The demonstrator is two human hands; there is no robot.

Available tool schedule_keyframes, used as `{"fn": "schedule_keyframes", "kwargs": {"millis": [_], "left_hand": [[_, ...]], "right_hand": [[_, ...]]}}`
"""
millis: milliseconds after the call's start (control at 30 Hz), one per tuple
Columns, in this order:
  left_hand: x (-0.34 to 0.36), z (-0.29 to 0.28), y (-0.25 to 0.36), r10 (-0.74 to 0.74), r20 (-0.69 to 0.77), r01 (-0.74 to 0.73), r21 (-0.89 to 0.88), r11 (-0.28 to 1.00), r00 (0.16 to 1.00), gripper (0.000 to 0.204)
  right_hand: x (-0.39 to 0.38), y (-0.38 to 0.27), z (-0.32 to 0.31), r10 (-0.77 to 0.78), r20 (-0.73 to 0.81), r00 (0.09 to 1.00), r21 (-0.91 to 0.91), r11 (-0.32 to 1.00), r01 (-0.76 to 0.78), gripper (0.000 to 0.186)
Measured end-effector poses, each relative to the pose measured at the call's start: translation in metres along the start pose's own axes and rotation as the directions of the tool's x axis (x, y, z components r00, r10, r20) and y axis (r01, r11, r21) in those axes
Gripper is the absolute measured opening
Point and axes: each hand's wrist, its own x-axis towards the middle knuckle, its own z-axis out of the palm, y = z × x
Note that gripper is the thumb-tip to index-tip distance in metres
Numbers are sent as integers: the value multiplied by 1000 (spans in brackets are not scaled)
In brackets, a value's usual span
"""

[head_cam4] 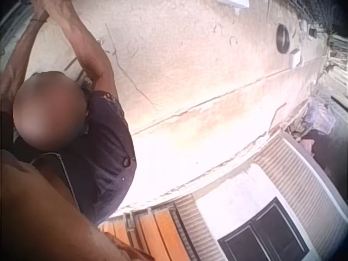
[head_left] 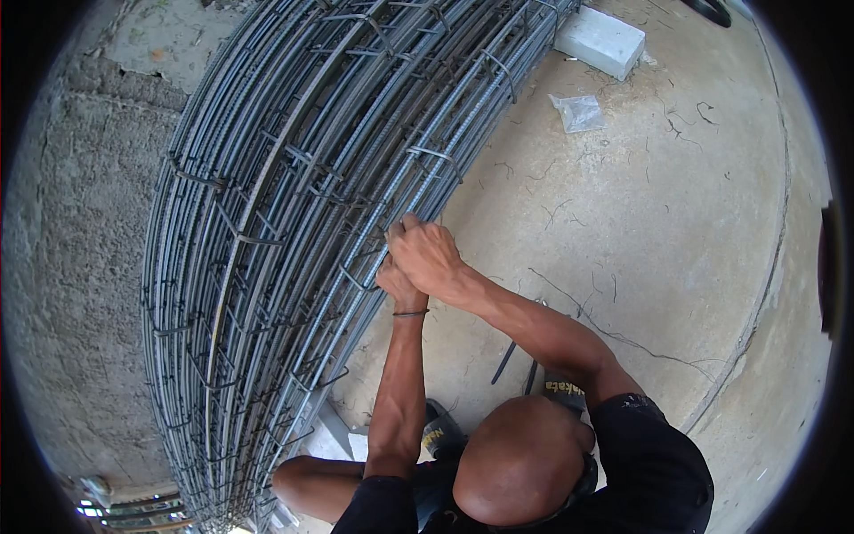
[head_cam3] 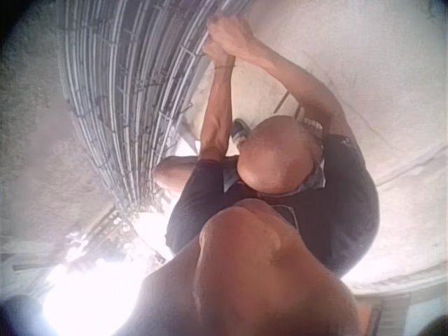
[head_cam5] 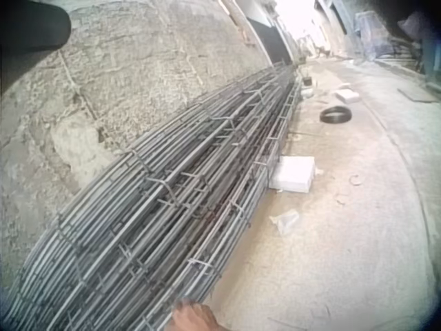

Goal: The person ties pieces of steel rebar together using thin wire, wrapping the wire around the joints and twisting it tightly by hand and then with pliers.

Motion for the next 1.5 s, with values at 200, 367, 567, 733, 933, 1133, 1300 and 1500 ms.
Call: {"fn": "schedule_keyframes", "kwargs": {"millis": [200, 367, 567, 733, 933, 1133, 1300, 1500], "left_hand": [[5, -1, 7, 29, -126, -31, -15, 999, 992, 10], [6, -3, 16, -47, -145, 53, 38, 998, 988, 6], [5, -15, 19, -22, -93, 23, 10, 1000, 995, 17], [13, -56, 36, -77, 52, 85, -183, 979, 996, 23], [79, -78, 25, 62, 178, -45, -94, 994, 982, 28], [89, -72, 19, 175, 432, -170, -51, 984, 885, 26], [83, -56, 13, -99, 448, 228, -243, 943, 888, 18], [85, -55, 28, -11, 408, 59, -107, 993, 913, 17]], "right_hand": [[10, 29, -9, -182, -7, 983, 241, 954, 179, 16], [0, 44, -16, 115, 306, 945, 691, 656, -303, 15], [-19, 58, -9, -21, 110, 994, 652, 756, -57, 15], [-24, 65, 7, -17, 22, 1000, 598, 801, 1, 14], [-29, 50, 19, 87, -91, 992, 581, 814, -18, 14], [-35, 43, 18, 177, -157, 972, 566, 822, -58, 14], [-30, 46, 16, 104, -144, 984, 538, 843, -11, 12], [-30, 60, 20, 158, -71, 985, 635, 769, -77, 16]]}}
